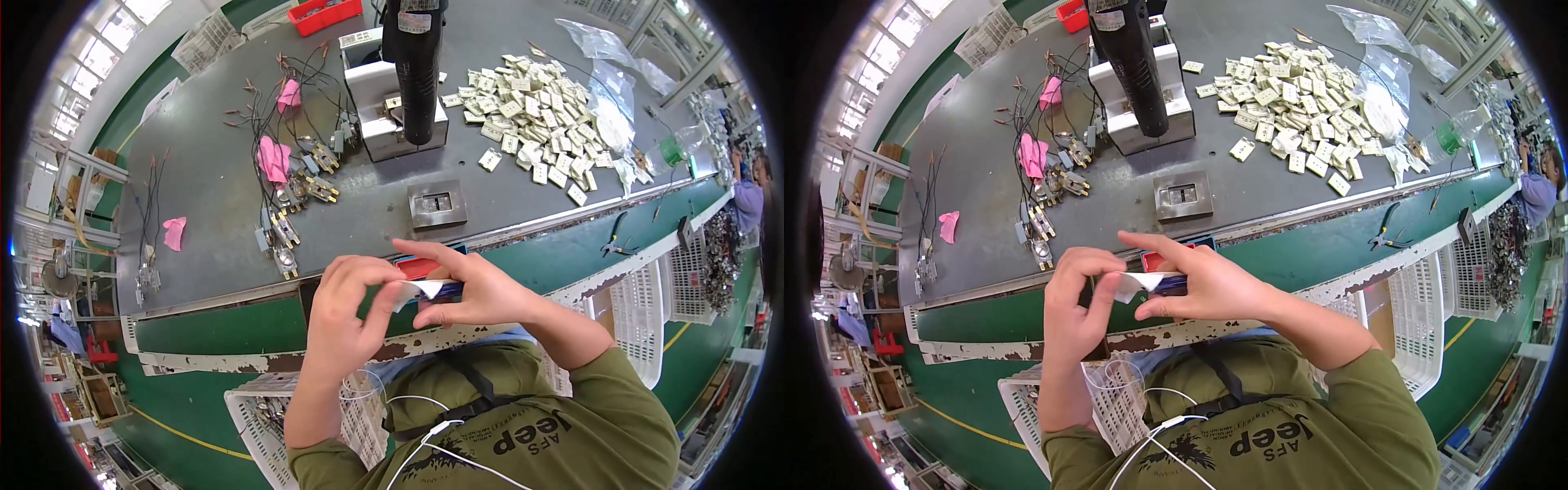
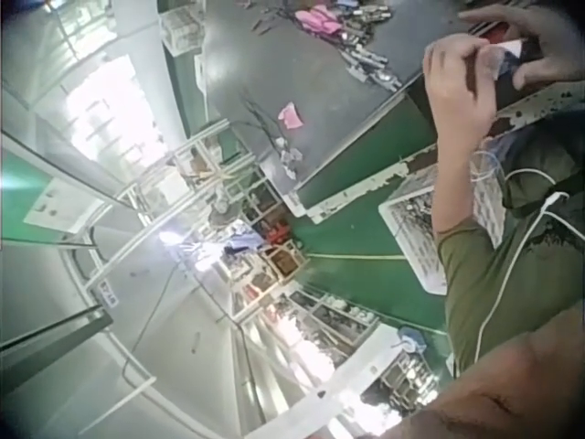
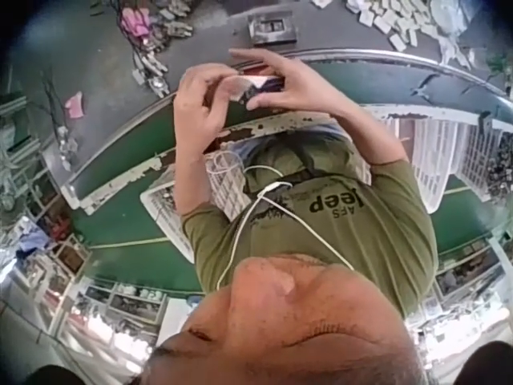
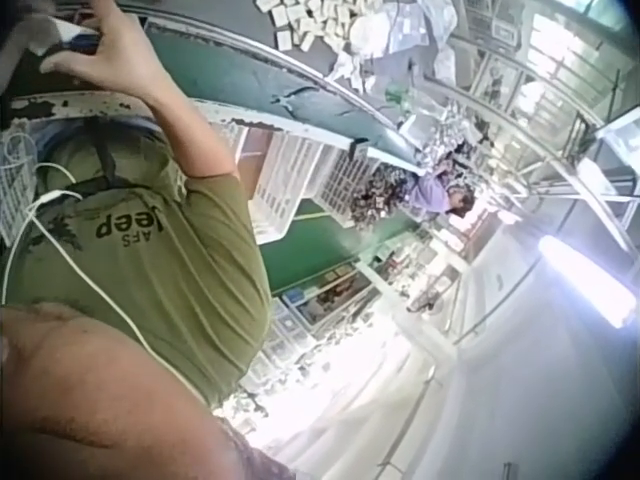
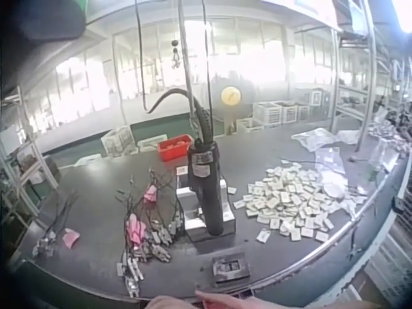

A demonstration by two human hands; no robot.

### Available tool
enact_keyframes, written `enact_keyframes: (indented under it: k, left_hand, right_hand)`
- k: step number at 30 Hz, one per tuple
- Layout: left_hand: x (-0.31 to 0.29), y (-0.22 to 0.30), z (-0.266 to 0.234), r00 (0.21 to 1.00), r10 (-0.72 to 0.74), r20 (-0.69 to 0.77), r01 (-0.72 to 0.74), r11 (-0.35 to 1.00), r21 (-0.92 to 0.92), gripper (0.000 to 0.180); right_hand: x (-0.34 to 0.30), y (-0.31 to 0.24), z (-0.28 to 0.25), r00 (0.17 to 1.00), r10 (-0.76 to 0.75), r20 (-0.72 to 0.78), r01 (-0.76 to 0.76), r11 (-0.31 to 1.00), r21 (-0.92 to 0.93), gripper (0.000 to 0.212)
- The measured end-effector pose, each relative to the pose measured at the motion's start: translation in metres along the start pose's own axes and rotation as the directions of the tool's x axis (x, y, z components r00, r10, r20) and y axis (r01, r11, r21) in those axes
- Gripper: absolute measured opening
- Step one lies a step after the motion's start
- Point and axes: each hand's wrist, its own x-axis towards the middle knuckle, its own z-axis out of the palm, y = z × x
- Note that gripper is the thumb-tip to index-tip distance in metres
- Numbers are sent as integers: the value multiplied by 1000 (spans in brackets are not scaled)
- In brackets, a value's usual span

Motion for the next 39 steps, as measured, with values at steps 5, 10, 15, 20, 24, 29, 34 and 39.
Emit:
enact_keyframes:
  k: [5, 10, 15, 20, 24, 29, 34, 39]
  left_hand:
    - [-2, 7, -14, 983, -177, -54, 167, 972, -163, 6]
    - [2, 11, -20, 981, -167, -95, 162, 985, -62, 7]
    - [3, 23, -16, 997, -83, 12, 82, 995, 49, 11]
    - [10, 27, -9, 993, -104, 61, 100, 993, 62, 15]
    - [19, 28, -10, 987, -137, 83, 129, 987, 95, 16]
    - [23, 16, -19, 982, -3, 191, -50, 962, 270, 14]
    - [21, 4, -22, 962, -164, 218, 168, 986, 1, 7]
    - [10, 6, -5, 977, -175, -121, 135, 950, -283, 17]
  right_hand:
    - [-9, 8, -9, 973, 204, 108, -229, 915, 331, 53]
    - [-29, 37, -20, 979, 183, 91, -204, 864, 460, 17]
    - [-19, 23, -1, 977, 59, -204, 84, 775, 626, 8]
    - [7, 3, 13, 982, -83, -169, 101, 990, 97, 34]
    - [5, -5, -6, 991, 18, -136, -4, 995, 99, 19]
    - [9, -18, -16, 969, 245, -28, -228, 933, 277, 21]
    - [10, -12, -15, 979, 191, -66, -161, 935, 315, 23]
    - [9, -23, -15, 972, 178, -155, -122, 942, 313, 25]
